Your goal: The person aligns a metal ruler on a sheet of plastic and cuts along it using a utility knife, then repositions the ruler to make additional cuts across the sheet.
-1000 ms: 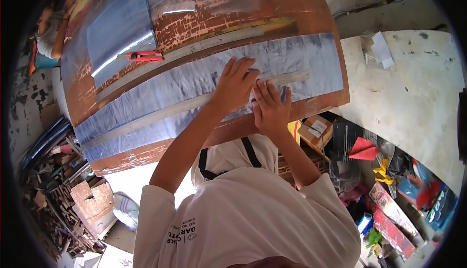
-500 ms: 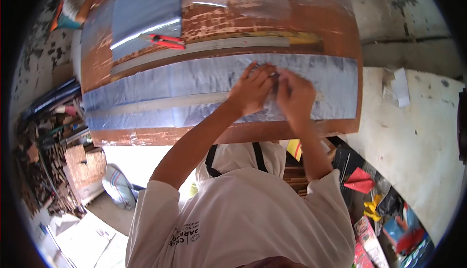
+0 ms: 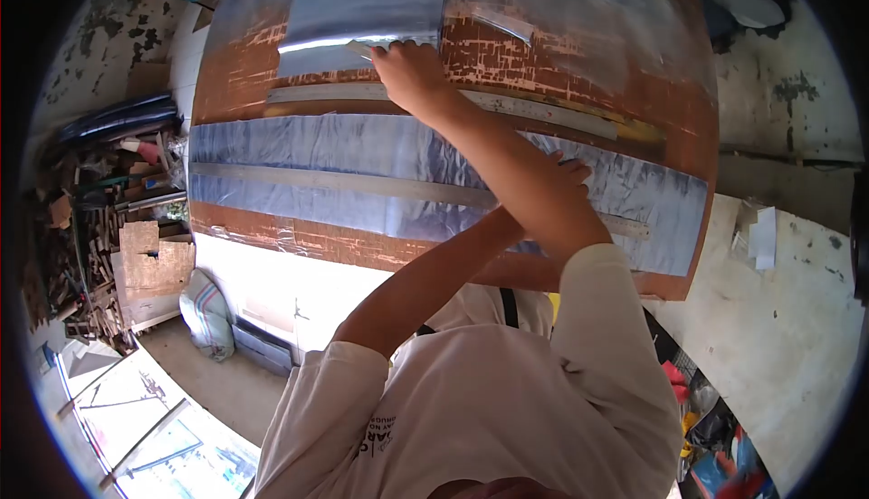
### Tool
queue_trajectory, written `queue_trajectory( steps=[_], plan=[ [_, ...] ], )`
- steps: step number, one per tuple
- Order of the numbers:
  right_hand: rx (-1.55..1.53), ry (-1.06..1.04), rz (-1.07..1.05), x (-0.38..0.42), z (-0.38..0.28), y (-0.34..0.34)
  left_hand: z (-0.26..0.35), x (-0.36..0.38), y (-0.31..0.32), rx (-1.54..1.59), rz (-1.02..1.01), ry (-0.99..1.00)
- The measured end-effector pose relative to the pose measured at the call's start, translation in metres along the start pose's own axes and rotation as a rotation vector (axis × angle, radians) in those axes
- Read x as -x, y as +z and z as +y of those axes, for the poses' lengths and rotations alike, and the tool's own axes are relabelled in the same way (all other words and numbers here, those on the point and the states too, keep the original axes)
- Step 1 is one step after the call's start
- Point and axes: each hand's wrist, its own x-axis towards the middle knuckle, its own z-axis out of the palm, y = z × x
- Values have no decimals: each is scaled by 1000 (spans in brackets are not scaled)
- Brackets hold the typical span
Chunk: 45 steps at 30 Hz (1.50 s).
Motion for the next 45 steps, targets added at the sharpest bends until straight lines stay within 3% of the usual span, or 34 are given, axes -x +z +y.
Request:
queue_trajectory(
  steps=[2, 4, 5, 6, 7, 10, 12, 13, 14, 16, 19, 26, 30, 45],
  plan=[
    [14, 93, 85, -4, -8, 13, 0, 6, 13, -218, 239, 124],
    [-87, 183, 233, -4, -10, 26, 4, 8, 5, -137, 206, 146],
    [-103, 119, 128, 3, -3, 19, 4, 8, 3, -146, 195, 125],
    [-141, 203, 232, 10, -6, 17, 4, 7, 5, -155, 184, 104],
    [-283, 212, 65, 23, -1, -20, 3, 8, 7, -115, 167, 131],
    [-553, 374, 298, 76, 29, -70, 3, 2, 5, -119, 186, 126],
    [-745, 589, 341, 145, 51, -129, 8, 0, 2, -37, 15, -32],
    [-780, 453, 557, 188, 75, -123, 9, 2, 2, 13, -32, -96],
    [-806, 621, 536, 227, 74, -143, 11, 4, 2, 59, -76, -162],
    [-902, 946, 511, 297, 64, -177, 10, 2, 1, -199, 63, 34],
    [-761, 1132, 259, 379, 39, -171, 12, 0, -1, -176, 55, 20],
    [-499, 916, 45, 424, -15, -136, 13, -2, 0, -153, 86, 14],
    [-549, 982, -159, 424, -16, -136, 15, -2, -2, -148, 80, 12],
    [-442, 893, -110, 422, -17, -120, 13, -2, 0, -143, 67, 7]
  ],
)
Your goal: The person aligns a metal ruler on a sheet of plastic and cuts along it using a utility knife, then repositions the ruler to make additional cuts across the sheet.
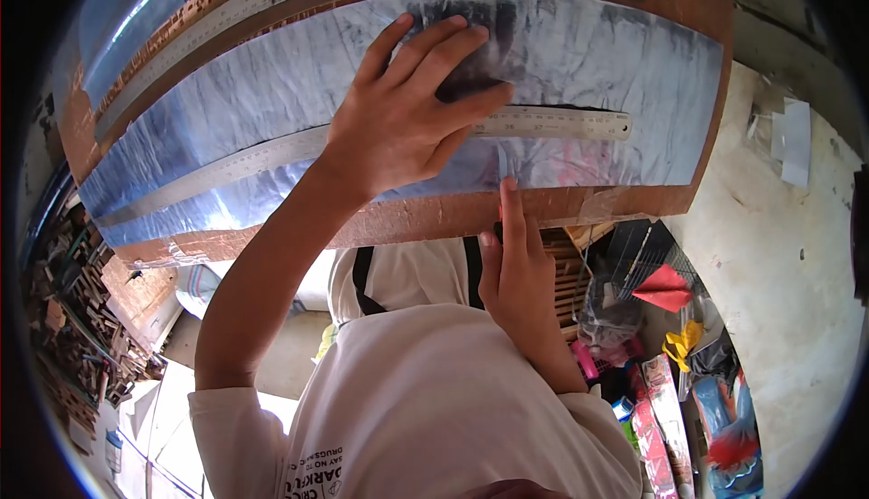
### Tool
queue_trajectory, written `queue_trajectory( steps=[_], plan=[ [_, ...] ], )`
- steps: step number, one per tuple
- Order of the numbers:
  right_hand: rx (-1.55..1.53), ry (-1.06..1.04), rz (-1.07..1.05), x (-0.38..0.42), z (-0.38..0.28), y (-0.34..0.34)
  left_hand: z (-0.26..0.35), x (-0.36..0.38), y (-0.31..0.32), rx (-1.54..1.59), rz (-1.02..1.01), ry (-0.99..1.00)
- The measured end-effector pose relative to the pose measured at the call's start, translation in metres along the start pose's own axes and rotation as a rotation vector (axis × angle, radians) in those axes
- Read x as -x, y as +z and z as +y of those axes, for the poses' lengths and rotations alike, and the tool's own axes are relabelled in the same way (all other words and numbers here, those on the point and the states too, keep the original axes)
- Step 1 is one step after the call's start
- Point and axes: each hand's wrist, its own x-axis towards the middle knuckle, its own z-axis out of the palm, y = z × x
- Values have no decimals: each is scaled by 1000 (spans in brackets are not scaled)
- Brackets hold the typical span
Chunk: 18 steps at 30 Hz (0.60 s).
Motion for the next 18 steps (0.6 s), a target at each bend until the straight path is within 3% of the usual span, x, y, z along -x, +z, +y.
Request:
queue_trajectory(
  steps=[18],
  plan=[
    [26, 16, 15, -1, -5, 4, -1, 0, 1, -4, 14, 4]
  ],
)
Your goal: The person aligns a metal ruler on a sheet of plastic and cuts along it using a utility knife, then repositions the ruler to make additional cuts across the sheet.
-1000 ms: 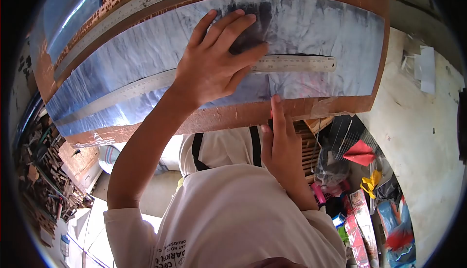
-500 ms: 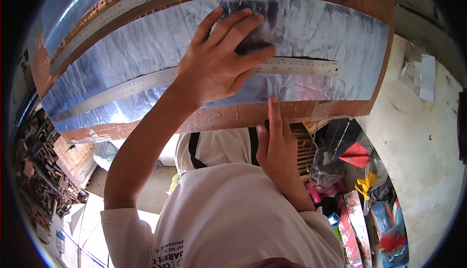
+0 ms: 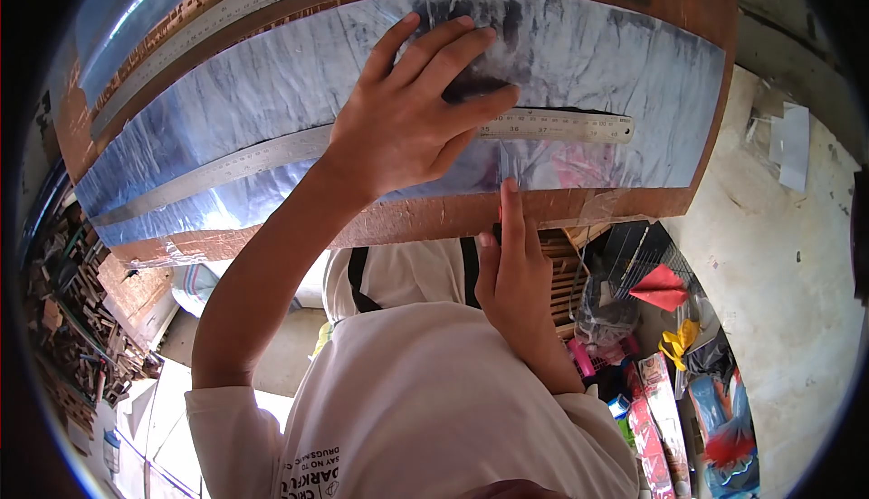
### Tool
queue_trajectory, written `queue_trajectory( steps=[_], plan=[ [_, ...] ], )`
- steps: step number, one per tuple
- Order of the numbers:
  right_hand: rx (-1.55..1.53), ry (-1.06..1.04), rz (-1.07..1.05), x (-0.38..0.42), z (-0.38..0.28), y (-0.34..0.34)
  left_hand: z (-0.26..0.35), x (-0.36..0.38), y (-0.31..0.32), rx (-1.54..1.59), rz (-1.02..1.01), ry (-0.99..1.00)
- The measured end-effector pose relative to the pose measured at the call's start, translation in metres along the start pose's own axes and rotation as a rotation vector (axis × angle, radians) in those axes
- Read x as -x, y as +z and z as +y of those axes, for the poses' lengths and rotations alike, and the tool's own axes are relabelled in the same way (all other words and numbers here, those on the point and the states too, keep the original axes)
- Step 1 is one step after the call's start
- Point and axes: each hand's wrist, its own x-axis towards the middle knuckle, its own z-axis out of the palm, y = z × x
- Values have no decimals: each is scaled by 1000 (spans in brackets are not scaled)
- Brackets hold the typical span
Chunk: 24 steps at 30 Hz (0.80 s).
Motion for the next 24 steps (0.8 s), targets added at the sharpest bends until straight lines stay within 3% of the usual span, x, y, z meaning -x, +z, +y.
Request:
queue_trajectory(
  steps=[13, 16, 18, 24],
  plan=[
    [58, -30, 24, -1, -3, 1, 0, 0, 0, 9, 3, 0],
    [72, 1, -18, -3, -11, -7, 0, 0, 0, 6, 7, 3],
    [69, 92, -157, -5, -17, -13, 0, 0, 0, 7, 6, 3],
    [190, 153, -211, -6, -27, -15, 0, 0, 1, 0, 19, 10]
  ],
)
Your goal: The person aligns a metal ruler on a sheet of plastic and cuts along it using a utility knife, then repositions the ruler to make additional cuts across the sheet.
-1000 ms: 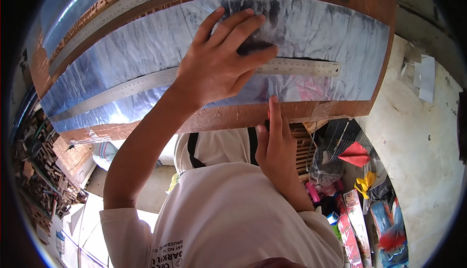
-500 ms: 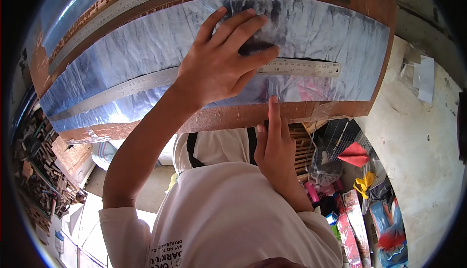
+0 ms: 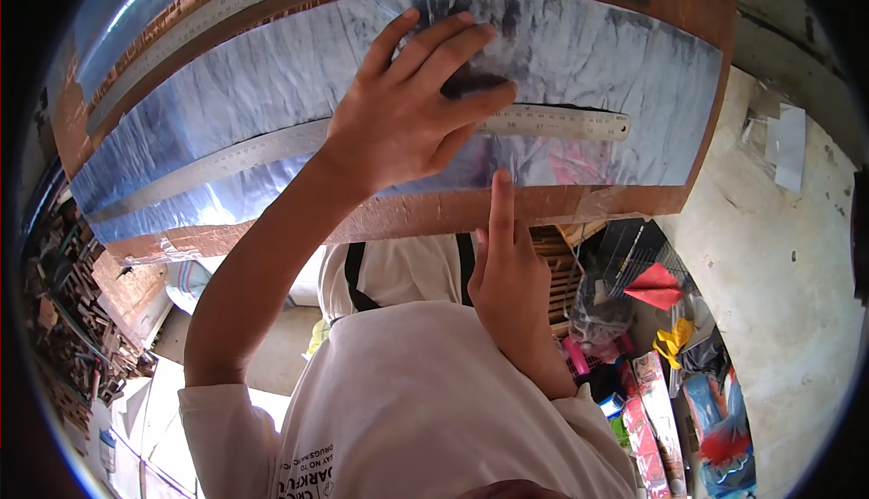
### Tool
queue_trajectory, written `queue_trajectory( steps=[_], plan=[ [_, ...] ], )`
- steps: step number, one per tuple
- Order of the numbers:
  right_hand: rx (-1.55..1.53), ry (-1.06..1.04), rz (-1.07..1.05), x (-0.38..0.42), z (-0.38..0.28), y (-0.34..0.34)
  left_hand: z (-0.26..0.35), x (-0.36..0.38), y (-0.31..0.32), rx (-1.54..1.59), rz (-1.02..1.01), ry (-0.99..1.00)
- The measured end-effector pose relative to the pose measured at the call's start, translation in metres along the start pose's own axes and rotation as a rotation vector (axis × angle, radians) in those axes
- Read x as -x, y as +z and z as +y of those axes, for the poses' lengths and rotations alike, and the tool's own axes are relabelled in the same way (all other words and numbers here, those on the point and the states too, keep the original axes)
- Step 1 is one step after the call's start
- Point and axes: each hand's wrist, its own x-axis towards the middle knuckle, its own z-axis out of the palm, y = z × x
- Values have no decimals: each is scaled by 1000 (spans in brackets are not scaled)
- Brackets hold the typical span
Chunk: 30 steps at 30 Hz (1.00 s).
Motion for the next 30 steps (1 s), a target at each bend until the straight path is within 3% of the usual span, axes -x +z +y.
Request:
queue_trajectory(
  steps=[22, 24, 28, 30],
  plan=[
    [87, 51, -8, 3, -5, 1, 1, -2, -2, 5, -15, -6],
    [83, -11, 142, 5, 0, 9, 1, -1, -2, 11, -19, -5],
    [31, -60, 200, 4, 3, 15, 0, -1, -4, 12, -20, 8],
    [40, 23, 34, 5, -1, 11, 0, -1, -3, 2, 6, 9]
  ],
)
